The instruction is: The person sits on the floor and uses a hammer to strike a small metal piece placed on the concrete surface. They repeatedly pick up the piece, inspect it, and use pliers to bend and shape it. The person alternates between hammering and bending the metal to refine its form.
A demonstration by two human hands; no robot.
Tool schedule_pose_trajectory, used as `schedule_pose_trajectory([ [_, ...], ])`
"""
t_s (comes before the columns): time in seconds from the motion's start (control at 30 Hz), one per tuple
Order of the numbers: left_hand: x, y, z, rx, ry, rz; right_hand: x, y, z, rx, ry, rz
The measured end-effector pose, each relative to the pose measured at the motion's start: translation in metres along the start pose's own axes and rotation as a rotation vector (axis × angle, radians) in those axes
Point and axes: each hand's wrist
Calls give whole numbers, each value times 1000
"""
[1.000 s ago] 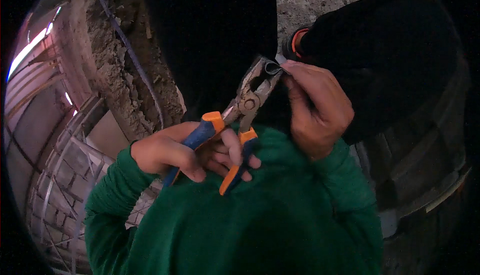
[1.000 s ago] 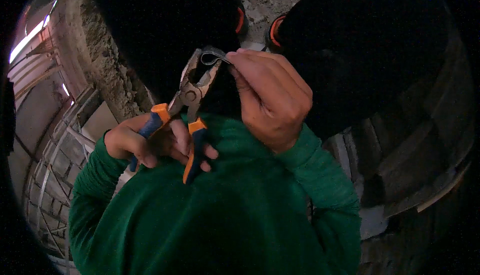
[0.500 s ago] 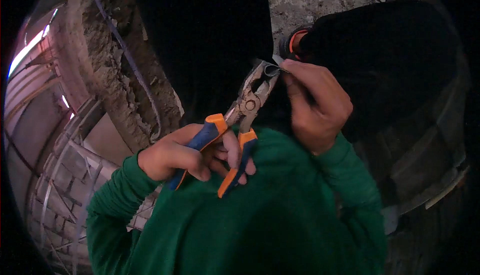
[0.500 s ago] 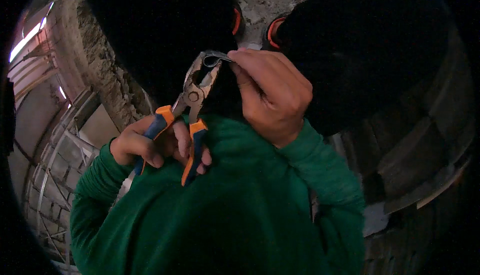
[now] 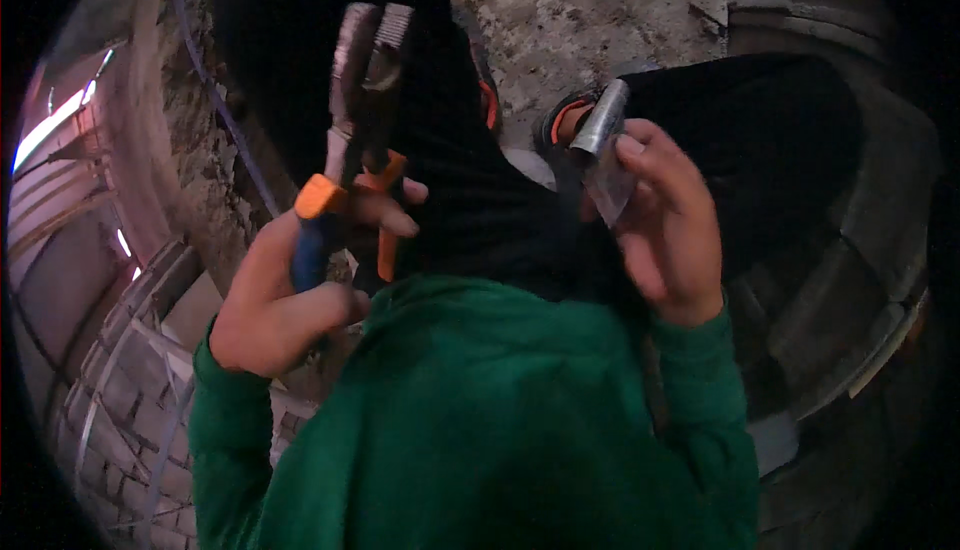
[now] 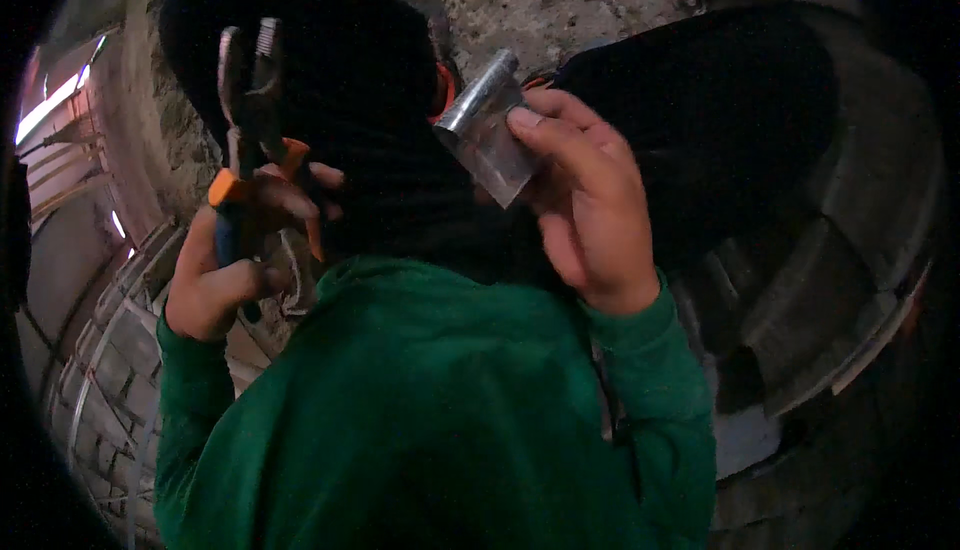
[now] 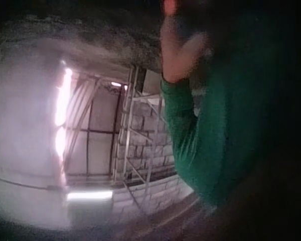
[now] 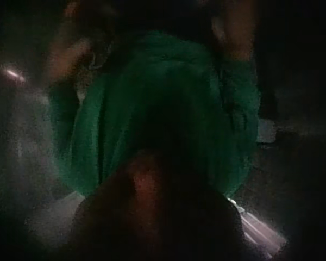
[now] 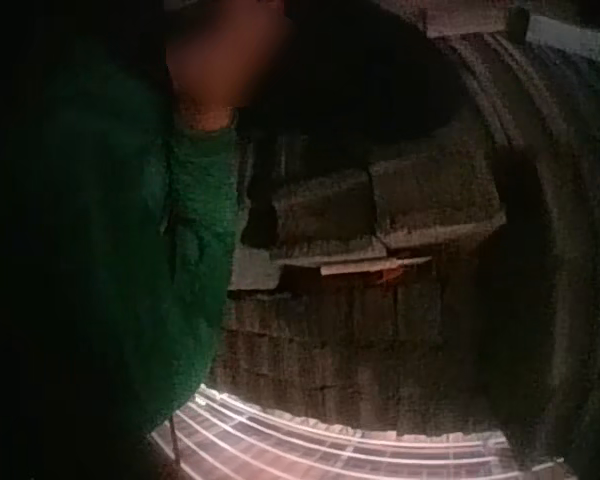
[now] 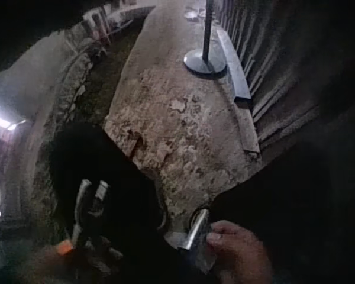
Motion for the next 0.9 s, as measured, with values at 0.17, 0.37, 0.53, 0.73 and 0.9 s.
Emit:
schedule_pose_trajectory([
  [0.17, 6, 16, -5, -148, -158, 92, 0, -15, -2, 163, -242, -112],
  [0.37, 14, 7, -14, -64, -272, -57, 21, -44, 12, -419, 7, 549],
  [0.53, 16, 10, -18, 243, -197, -297, 22, -52, 16, -936, 69, 769],
  [0.73, 11, 35, -21, 505, -146, -433, 18, -51, 4, -1260, 34, 655],
  [0.9, 13, 39, -18, 282, -140, -232, 21, -61, -3, -393, -98, -74],
])
Point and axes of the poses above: each hand's wrist, its own z-axis away from the middle knuckle, its own x-axis out of the palm, y = z × x, and after that the axes turned 12 degrees about y, right-handed
